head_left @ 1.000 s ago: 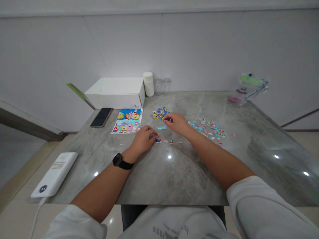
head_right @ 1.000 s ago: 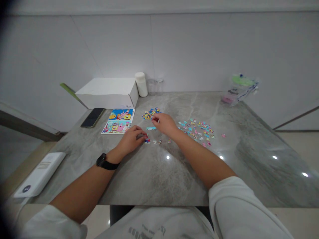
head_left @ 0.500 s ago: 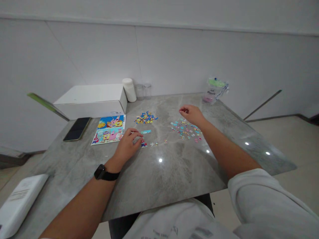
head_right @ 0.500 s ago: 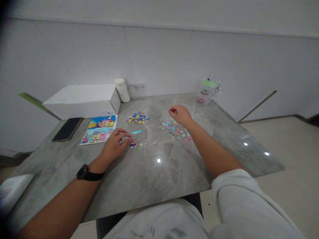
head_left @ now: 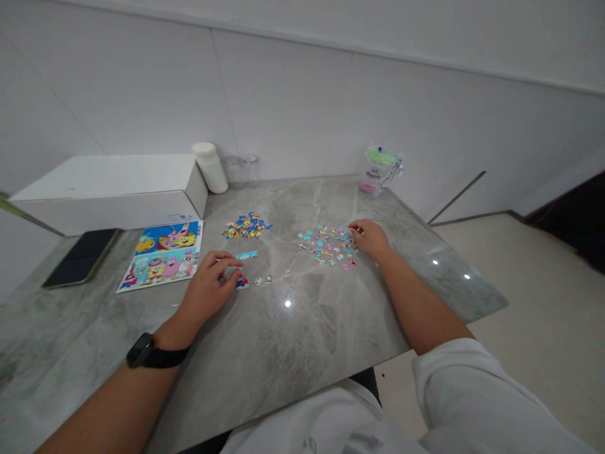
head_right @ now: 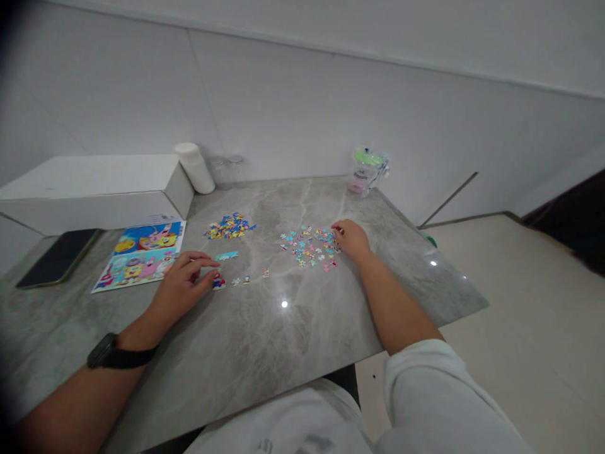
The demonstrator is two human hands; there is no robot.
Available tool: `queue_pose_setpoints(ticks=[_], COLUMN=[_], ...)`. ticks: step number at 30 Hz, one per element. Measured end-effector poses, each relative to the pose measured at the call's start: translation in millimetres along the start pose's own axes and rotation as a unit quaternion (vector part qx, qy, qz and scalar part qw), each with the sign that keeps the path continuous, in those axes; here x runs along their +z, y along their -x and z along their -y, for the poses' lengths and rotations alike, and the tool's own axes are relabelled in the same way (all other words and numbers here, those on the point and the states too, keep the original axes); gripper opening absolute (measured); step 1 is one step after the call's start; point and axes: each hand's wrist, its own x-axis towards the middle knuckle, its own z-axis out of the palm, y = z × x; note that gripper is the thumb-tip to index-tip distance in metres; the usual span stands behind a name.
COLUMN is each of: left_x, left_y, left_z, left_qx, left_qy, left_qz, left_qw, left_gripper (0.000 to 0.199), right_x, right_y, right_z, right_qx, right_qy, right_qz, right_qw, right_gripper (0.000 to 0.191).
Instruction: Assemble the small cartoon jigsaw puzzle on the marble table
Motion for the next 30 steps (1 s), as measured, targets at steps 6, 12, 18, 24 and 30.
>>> queue_pose_setpoints(ticks=[6,12,18,24,30], left_x=[-0.7,1.0,0.4,1.0,1.3], left_y=[1,2,3,4,3], left_z=[0,1,0,0,1], left_qx=[-0.01,0.006,0.0,0.0,0.0], left_qy=[0.0,-0.001,0.006,0.004,0.008], left_qz=[0.014,0.009,0.02,0.018,0.023], left_qw=[1.0,1.0,1.0,1.0,1.0], left_gripper=[0.025,0.026,0.029,0.029,0.028], right_x=[10,11,9,7,11], right_y=[-2,-2,-3,-2,-2], right_z=[19,14,0,-8,-5], right_qx=[-0.063,-0.076,-0.023,0.019,-0.05], right_qy=[0.029,-0.006,0.037,0.058,0.017], right_qz=[0.045,0.055,0.037,0.022,0.03], right_qw=[0.997,0.996,0.998,0.998,0.998], right_gripper=[0.036,0.044,0.046,0.045,0.048])
